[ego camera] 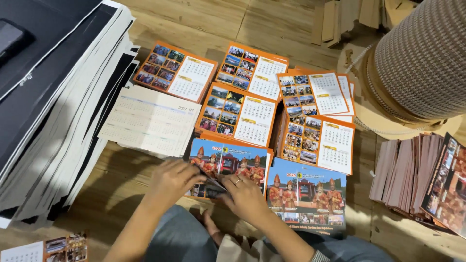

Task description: Sorting and stacking printed calendars into organized piles on the floor.

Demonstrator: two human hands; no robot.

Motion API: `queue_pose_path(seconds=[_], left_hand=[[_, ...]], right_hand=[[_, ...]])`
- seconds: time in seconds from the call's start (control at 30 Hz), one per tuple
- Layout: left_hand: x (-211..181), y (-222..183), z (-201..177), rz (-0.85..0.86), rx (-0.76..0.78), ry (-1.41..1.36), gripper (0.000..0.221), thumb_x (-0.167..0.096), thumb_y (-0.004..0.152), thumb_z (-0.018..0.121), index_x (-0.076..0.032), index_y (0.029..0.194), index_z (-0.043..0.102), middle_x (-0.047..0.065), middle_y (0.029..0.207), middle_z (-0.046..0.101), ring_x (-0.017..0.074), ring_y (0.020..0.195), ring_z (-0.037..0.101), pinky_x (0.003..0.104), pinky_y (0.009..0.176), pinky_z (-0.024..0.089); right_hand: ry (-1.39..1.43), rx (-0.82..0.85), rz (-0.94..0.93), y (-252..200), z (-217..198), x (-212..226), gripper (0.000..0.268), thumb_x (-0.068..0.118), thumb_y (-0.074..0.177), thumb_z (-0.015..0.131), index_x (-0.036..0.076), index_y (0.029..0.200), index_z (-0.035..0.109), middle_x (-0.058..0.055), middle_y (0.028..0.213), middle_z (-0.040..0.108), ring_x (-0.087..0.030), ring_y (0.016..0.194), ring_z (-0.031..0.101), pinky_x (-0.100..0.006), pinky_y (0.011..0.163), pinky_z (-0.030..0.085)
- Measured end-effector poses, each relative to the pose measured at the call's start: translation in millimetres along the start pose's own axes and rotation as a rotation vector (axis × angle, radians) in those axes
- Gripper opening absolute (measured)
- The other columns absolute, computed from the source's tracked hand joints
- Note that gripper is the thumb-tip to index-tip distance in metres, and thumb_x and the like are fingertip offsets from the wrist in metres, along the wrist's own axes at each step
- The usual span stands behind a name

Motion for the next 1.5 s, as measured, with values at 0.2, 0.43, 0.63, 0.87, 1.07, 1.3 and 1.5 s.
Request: queue_pose_path(seconds=[0.2, 0.43, 0.63, 0.87, 1.07, 1.3, 1.5], left_hand=[[68, 18, 11, -1.044, -0.265, -0.446, 0.018, -0.013, 0.091, 0.046, -0.007, 0.098, 0.061, 0.006, 0.101, 0.063, 0.0221, 0.096, 0.057, 0.036, 0.077, 0.053], [89, 43, 85, -0.129, 0.328, 0.249, 0.032, 0.002, 0.075, 0.059, -0.003, 0.107, 0.062, 0.014, 0.105, 0.063, 0.0251, 0.11, 0.055, 0.034, 0.097, 0.039], [98, 35, 104, 0.253, 0.173, 0.375, 0.008, -0.005, 0.075, 0.061, -0.008, 0.082, 0.064, 0.007, 0.076, 0.061, 0.0202, 0.082, 0.061, 0.03, 0.077, 0.046], [92, 57, 92, 0.108, 0.153, 0.197, 0.006, -0.007, 0.077, 0.059, -0.01, 0.08, 0.063, 0.002, 0.073, 0.06, 0.0172, 0.077, 0.06, 0.028, 0.068, 0.046], [90, 107, 64, -0.088, -0.192, -0.03, 0.014, -0.025, 0.074, 0.07, -0.015, 0.076, 0.06, -0.004, 0.075, 0.052, 0.0155, 0.076, 0.056, 0.027, 0.068, 0.046], [118, 152, 119, -0.562, -0.258, -0.141, 0.024, -0.006, 0.078, 0.063, -0.005, 0.101, 0.058, 0.009, 0.086, 0.055, 0.0285, 0.086, 0.057, 0.04, 0.071, 0.049], [134, 167, 216, -0.217, 0.621, 0.446, 0.054, -0.013, 0.084, 0.042, -0.012, 0.136, 0.026, 0.002, 0.142, 0.029, 0.021, 0.133, 0.019, 0.042, 0.106, 0.017]], right_hand=[[0.166, 0.027, 0.145, 25, -71, -8, 0.026, 0.002, 0.085, 0.049, 0.007, 0.109, 0.056, -0.014, 0.096, 0.066, -0.024, 0.074, 0.068, -0.028, 0.054, 0.063], [-0.011, -0.45, 0.303, 56, -137, -76, 0.011, 0.014, 0.085, 0.057, 0.005, 0.092, 0.057, -0.017, 0.076, 0.061, -0.035, 0.075, 0.061, -0.043, 0.062, 0.048], [-0.01, -0.508, 0.2, 92, -96, -99, 0.023, 0.004, 0.089, 0.047, 0.006, 0.11, 0.058, -0.011, 0.09, 0.059, -0.026, 0.086, 0.059, -0.033, 0.073, 0.049], [-0.352, -0.176, 0.112, 87, 1, -107, 0.028, 0.034, 0.077, 0.062, 0.021, 0.101, 0.059, -0.003, 0.086, 0.061, -0.022, 0.079, 0.062, -0.03, 0.065, 0.053], [-0.267, -0.229, 0.185, 84, 5, -127, 0.02, 0.027, 0.075, 0.062, 0.017, 0.092, 0.06, -0.003, 0.084, 0.061, -0.022, 0.078, 0.062, -0.032, 0.065, 0.052], [0.25, -0.69, 0.602, 68, -142, -135, 0.016, 0.021, 0.083, 0.063, 0.006, 0.09, 0.061, -0.014, 0.074, 0.063, -0.029, 0.071, 0.062, -0.038, 0.063, 0.047], [0.663, -0.898, 0.842, 17, -189, -129, 0.018, 0.013, 0.083, 0.065, 0.004, 0.096, 0.055, -0.005, 0.086, 0.061, -0.013, 0.076, 0.06, -0.023, 0.065, 0.052]])
Point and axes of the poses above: each hand's wrist, its own y-axis towards the middle knuckle, its own z-axis out of the palm, x = y × z, the point moved 4 cm from there along y, towards the middle knuckle
